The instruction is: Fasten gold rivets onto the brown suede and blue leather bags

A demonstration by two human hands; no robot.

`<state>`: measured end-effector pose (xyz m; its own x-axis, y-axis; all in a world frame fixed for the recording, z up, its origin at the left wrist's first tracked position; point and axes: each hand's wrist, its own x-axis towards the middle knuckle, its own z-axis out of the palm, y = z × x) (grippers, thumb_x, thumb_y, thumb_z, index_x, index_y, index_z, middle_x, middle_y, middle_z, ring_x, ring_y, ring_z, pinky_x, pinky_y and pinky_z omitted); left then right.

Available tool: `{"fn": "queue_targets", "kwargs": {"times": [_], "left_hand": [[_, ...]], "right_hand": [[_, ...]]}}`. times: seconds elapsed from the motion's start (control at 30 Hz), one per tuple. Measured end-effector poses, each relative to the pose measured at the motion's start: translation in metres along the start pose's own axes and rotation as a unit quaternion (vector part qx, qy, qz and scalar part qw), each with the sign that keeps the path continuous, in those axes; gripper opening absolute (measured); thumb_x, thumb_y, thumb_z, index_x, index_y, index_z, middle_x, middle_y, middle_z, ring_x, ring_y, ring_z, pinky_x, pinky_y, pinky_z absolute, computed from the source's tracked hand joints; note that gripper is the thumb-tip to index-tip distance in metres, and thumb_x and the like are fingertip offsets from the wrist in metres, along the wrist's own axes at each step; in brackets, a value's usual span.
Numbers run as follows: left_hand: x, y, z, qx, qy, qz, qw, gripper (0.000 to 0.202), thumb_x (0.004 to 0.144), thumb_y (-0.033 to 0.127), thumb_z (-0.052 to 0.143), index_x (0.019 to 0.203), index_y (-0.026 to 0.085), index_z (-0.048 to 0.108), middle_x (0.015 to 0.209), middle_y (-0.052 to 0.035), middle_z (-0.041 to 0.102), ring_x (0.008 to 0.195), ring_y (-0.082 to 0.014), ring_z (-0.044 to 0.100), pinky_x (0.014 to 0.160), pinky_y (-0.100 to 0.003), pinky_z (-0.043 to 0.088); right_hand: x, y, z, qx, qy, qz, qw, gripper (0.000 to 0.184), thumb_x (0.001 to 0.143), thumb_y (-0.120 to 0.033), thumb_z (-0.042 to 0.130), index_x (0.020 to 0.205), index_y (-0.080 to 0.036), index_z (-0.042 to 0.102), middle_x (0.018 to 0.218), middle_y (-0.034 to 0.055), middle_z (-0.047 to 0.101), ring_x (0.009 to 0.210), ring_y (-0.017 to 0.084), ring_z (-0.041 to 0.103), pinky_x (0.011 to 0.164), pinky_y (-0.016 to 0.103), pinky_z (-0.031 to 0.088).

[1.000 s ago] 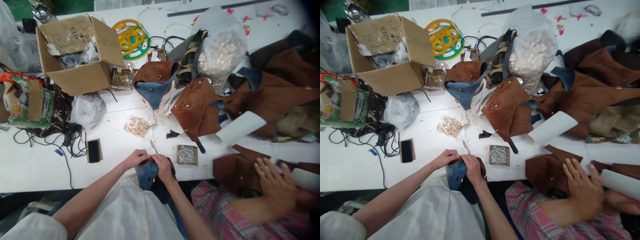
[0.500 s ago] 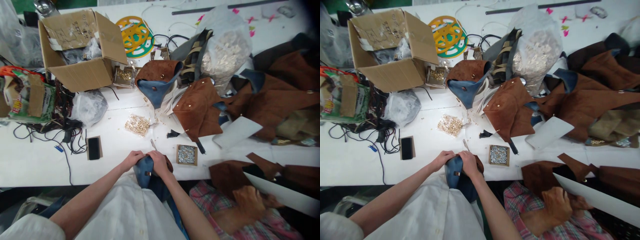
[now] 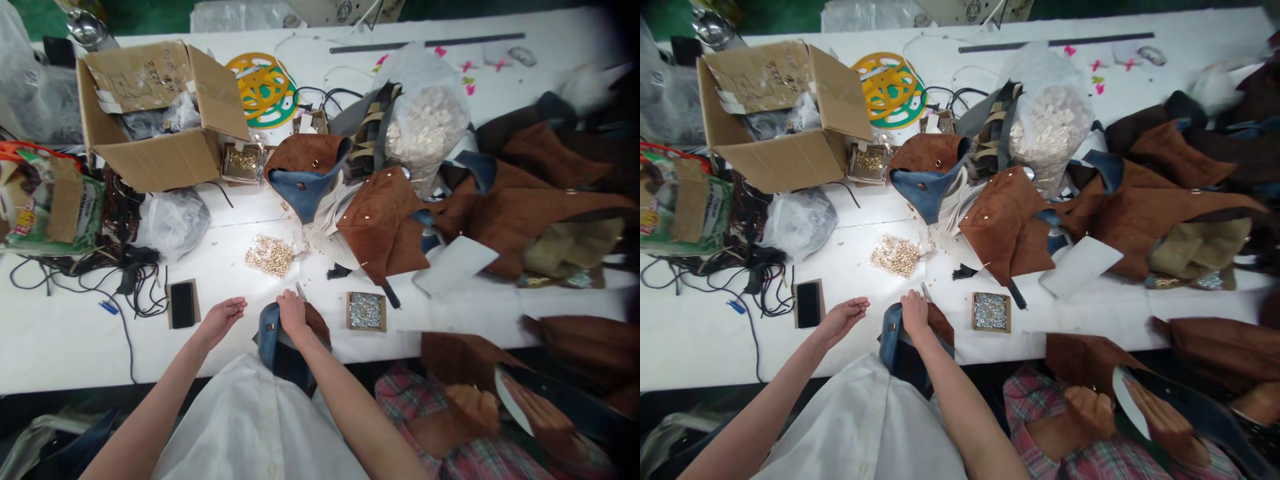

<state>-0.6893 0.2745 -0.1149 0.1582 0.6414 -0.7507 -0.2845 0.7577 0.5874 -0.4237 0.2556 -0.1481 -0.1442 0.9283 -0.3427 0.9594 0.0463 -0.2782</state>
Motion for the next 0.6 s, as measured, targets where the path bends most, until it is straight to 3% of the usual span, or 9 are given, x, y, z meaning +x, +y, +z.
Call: {"fn": "queue_targets", "kwargs": {"times": [0.1,0.17,0.33,0.4,0.47,0.53,0.6], "left_hand": [[-0.020,0.007,0.016,-0.055,-0.072,-0.021,0.996,0.027,0.090,0.015,0.078,0.117,0.009,0.080,0.124,-0.0179,0.075,0.106,-0.0203,0.070,0.098,-0.029,0.058],[-0.033,0.004,0.034,-0.099,-0.126,-0.045,0.986,0.027,0.100,0.027,0.072,0.118,0.007,0.080,0.124,-0.0191,0.075,0.108,-0.0219,0.071,0.099,-0.031,0.059],[-0.056,-0.017,0.071,-0.162,-0.211,-0.107,0.958,0.062,0.108,0.059,0.058,0.121,0.002,0.078,0.128,-0.0260,0.075,0.115,-0.0286,0.073,0.107,-0.039,0.058],[-0.060,-0.022,0.075,-0.171,-0.218,-0.115,0.954,0.068,0.107,0.063,0.056,0.122,0.001,0.077,0.128,-0.0278,0.074,0.117,-0.0310,0.073,0.112,-0.042,0.056],[-0.062,-0.024,0.075,-0.176,-0.218,-0.113,0.953,0.069,0.107,0.065,0.056,0.123,0.000,0.077,0.128,-0.0286,0.074,0.118,-0.0323,0.074,0.115,-0.044,0.055],[-0.063,-0.025,0.072,-0.175,-0.216,-0.108,0.955,0.068,0.106,0.064,0.057,0.123,0.001,0.076,0.131,-0.0288,0.073,0.120,-0.0327,0.073,0.116,-0.045,0.053],[-0.064,-0.026,0.070,-0.169,-0.211,-0.104,0.957,0.066,0.107,0.064,0.058,0.123,0.002,0.076,0.131,-0.0278,0.074,0.119,-0.0312,0.074,0.116,-0.044,0.054]], "right_hand": [[0.003,-0.001,-0.004,0.006,-0.027,0.012,1.000,0.033,0.109,-0.013,0.043,0.110,-0.021,0.075,0.119,0.0101,0.068,0.108,0.022,0.060,0.096,0.038,0.047],[0.003,-0.003,-0.011,0.006,-0.034,0.009,0.999,0.034,0.108,-0.012,0.042,0.111,-0.021,0.075,0.120,0.0109,0.068,0.110,0.023,0.060,0.100,0.040,0.046],[-0.019,-0.013,-0.035,0.002,-0.010,-0.011,1.000,0.032,0.104,-0.008,0.044,0.110,-0.018,0.074,0.117,0.0128,0.069,0.114,0.026,0.062,0.119,0.049,0.037],[-0.038,-0.018,-0.044,0.023,0.029,-0.039,0.999,0.029,0.101,-0.007,0.050,0.114,-0.019,0.073,0.119,0.0126,0.069,0.116,0.027,0.061,0.124,0.051,0.034],[-0.062,-0.022,-0.048,0.072,0.093,-0.061,0.991,0.036,0.099,-0.006,0.051,0.128,-0.019,0.070,0.126,0.0135,0.067,0.120,0.029,0.059,0.123,0.051,0.039],[-0.087,-0.025,-0.047,0.146,0.163,-0.066,0.974,0.043,0.102,-0.008,0.048,0.139,-0.020,0.066,0.133,0.0147,0.066,0.126,0.029,0.057,0.118,0.049,0.046],[-0.108,-0.028,-0.042,0.232,0.214,-0.069,0.946,0.042,0.106,-0.011,0.044,0.139,-0.022,0.067,0.132,0.0138,0.066,0.125,0.027,0.059,0.114,0.047,0.050]]}}
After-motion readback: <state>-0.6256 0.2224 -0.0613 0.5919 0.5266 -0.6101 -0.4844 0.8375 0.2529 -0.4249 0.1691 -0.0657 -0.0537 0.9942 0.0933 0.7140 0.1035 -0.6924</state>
